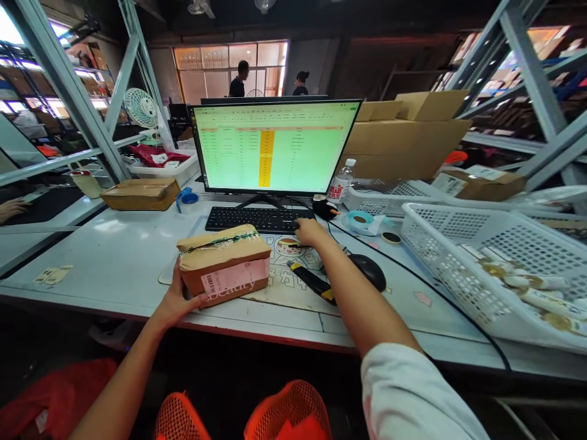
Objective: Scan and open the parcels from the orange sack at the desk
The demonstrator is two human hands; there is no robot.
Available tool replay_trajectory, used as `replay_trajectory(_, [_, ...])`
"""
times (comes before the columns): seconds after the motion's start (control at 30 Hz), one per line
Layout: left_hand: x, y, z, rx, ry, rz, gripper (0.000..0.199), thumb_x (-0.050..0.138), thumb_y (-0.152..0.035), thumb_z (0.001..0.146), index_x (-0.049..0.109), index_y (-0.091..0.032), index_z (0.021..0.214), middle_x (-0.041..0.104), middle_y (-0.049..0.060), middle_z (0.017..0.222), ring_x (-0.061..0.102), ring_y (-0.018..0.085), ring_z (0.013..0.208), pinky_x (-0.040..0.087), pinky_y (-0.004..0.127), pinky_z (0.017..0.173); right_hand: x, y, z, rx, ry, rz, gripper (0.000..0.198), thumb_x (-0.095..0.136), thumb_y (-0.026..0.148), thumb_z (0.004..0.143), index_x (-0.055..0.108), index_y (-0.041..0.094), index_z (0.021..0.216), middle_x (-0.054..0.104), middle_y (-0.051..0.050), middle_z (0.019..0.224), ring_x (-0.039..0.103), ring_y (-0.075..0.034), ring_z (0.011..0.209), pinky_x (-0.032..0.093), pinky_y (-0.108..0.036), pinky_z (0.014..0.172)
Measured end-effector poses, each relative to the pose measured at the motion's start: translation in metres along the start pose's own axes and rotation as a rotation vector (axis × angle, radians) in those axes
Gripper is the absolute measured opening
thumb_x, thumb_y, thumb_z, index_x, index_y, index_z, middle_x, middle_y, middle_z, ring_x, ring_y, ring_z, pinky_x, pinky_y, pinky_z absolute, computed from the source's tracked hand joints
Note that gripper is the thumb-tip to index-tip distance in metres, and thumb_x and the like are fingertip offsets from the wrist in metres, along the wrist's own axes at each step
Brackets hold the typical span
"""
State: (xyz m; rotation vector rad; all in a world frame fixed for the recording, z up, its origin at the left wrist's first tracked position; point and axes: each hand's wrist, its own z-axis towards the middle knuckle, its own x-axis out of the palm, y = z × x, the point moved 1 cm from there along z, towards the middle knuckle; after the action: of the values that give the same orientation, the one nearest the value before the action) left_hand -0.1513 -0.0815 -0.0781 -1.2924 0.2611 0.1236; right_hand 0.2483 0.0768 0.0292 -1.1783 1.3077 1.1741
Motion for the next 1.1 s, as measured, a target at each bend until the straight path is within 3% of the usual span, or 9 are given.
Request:
replay_trajectory(0.17, [0.000,-0.004,-0.002,-0.008,-0.007,0.055,0.130,0.087,-0.050,0.077,-0.004,-0.035,0.168,0.032,0.014,0.169,0.034,0.035,0.156,0.029,0.056,0.129,0.018,0.004,0.028,0.038,0.077,-0.048,0.038,0.065,0.042,0.102,0.067,0.016,0.129,0.066,-0.013,0.132,0.065,-0.027,0.120,0.053,-0.051,0.105])
replay_trajectory(0.43, [0.001,-0.003,-0.001,0.010,-0.016,0.049,0.131,0.087,-0.049,0.077,-0.005,-0.031,0.168,0.032,0.015,0.169,0.034,0.035,0.156,0.025,0.056,0.130,0.015,0.022,0.029,-0.028,0.074,-0.074,0.053,0.062,0.046,0.103,0.056,0.018,0.147,0.061,-0.015,0.142,0.062,-0.029,0.126,0.050,-0.054,0.108])
replay_trajectory(0.6, [0.006,0.005,-0.002,0.012,-0.010,-0.004,0.137,0.092,-0.046,0.072,-0.005,-0.036,0.168,0.030,0.014,0.170,0.034,0.035,0.156,0.027,0.057,0.129,0.008,0.030,-0.041,-0.113,0.080,-0.111,0.051,0.059,0.034,0.099,0.059,0.016,0.147,0.066,-0.020,0.137,0.064,-0.035,0.125,0.051,-0.046,0.101])
replay_trajectory(0.73, [0.006,0.001,0.000,0.027,-0.038,-0.014,0.134,0.092,-0.046,0.072,0.000,-0.033,0.168,0.032,0.016,0.168,0.036,0.035,0.154,0.030,0.056,0.128,0.028,0.018,-0.117,-0.139,0.076,-0.153,0.050,0.056,0.032,0.098,0.061,0.016,0.145,0.069,-0.021,0.131,0.066,-0.039,0.120,0.053,-0.047,0.094])
replay_trajectory(0.83, [-0.008,-0.029,-0.003,0.158,-0.203,0.131,0.123,0.089,-0.047,0.074,0.010,-0.031,0.167,0.038,0.016,0.162,0.042,0.036,0.149,0.036,0.056,0.124,0.048,0.008,-0.144,-0.134,-0.027,-0.113,0.051,0.051,0.022,0.097,0.059,0.013,0.146,0.067,-0.021,0.131,0.065,-0.036,0.120,0.052,-0.044,0.096])
replay_trajectory(0.93, [-0.024,-0.082,-0.014,0.349,-0.400,0.550,0.108,0.088,-0.035,0.074,0.028,-0.031,0.164,0.044,0.016,0.152,0.043,0.038,0.144,0.038,0.057,0.120,0.053,0.003,-0.147,-0.108,-0.120,-0.057,0.049,0.043,0.020,0.099,0.060,0.007,0.143,0.066,-0.024,0.130,0.066,-0.035,0.118,0.051,-0.045,0.099])
replay_trajectory(1.0, [-0.029,-0.116,-0.023,0.403,-0.398,0.890,0.102,0.087,-0.025,0.072,0.038,-0.030,0.161,0.047,0.017,0.149,0.042,0.041,0.142,0.031,0.062,0.122,0.046,0.009,-0.149,-0.134,-0.135,0.070,0.052,0.034,0.023,0.102,0.058,0.005,0.145,0.069,-0.023,0.122,0.070,-0.031,0.107,0.053,-0.042,0.094])
replay_trajectory(1.1, [-0.026,-0.146,-0.030,0.358,-0.301,1.219,0.097,0.084,-0.022,0.073,0.042,-0.026,0.161,0.050,0.019,0.147,0.043,0.043,0.138,0.027,0.066,0.120,0.023,0.036,-0.164,-0.306,-0.119,0.497,0.060,0.028,0.035,0.106,0.048,0.006,0.154,0.073,-0.010,0.086,0.071,-0.023,0.075,0.056,-0.037,0.078])
